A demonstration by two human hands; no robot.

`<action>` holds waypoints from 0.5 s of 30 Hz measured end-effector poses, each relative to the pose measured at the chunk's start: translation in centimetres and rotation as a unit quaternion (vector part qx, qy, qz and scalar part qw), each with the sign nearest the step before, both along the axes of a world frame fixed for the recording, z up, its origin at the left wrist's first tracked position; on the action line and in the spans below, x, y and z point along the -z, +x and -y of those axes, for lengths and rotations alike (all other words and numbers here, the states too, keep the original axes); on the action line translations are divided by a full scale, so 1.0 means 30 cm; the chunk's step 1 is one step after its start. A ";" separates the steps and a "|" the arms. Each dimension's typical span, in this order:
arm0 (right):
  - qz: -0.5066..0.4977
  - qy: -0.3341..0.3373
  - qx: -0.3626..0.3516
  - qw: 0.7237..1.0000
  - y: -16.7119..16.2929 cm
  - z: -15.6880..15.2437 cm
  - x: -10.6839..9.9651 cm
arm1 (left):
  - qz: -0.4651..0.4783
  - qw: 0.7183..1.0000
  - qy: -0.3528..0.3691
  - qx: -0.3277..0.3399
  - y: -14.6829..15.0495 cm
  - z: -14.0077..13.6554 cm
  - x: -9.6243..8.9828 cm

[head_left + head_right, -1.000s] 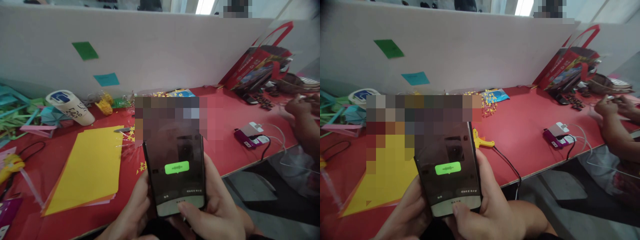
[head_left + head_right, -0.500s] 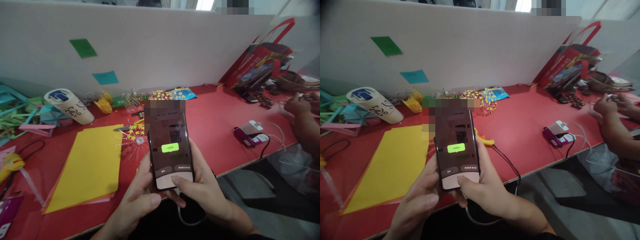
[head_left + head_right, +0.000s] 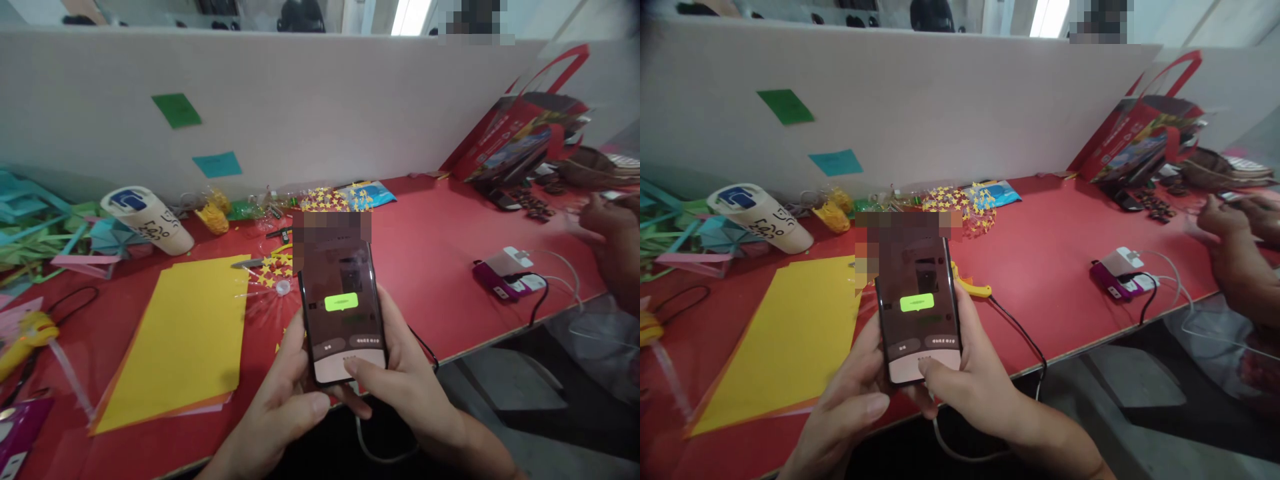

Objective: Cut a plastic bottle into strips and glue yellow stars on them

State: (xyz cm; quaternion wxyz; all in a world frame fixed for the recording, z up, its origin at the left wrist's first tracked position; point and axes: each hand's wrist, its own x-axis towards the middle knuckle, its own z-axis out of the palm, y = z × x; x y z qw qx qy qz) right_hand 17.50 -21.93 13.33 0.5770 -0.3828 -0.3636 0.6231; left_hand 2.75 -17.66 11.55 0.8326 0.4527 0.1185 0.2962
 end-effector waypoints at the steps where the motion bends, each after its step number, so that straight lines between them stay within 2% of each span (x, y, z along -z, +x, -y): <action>1: -0.004 -0.004 -0.001 1.000 0.000 0.001 0.004 | -0.002 1.000 0.002 0.005 0.000 0.000 0.001; 8: -0.005 0.005 0.004 1.000 -0.004 0.003 0.016 | -0.042 0.999 0.013 0.018 -0.011 -0.001 -0.005; 15: 0.046 0.021 0.074 0.996 0.005 -0.005 0.027 | -0.102 0.993 0.064 0.002 -0.021 -0.013 -0.012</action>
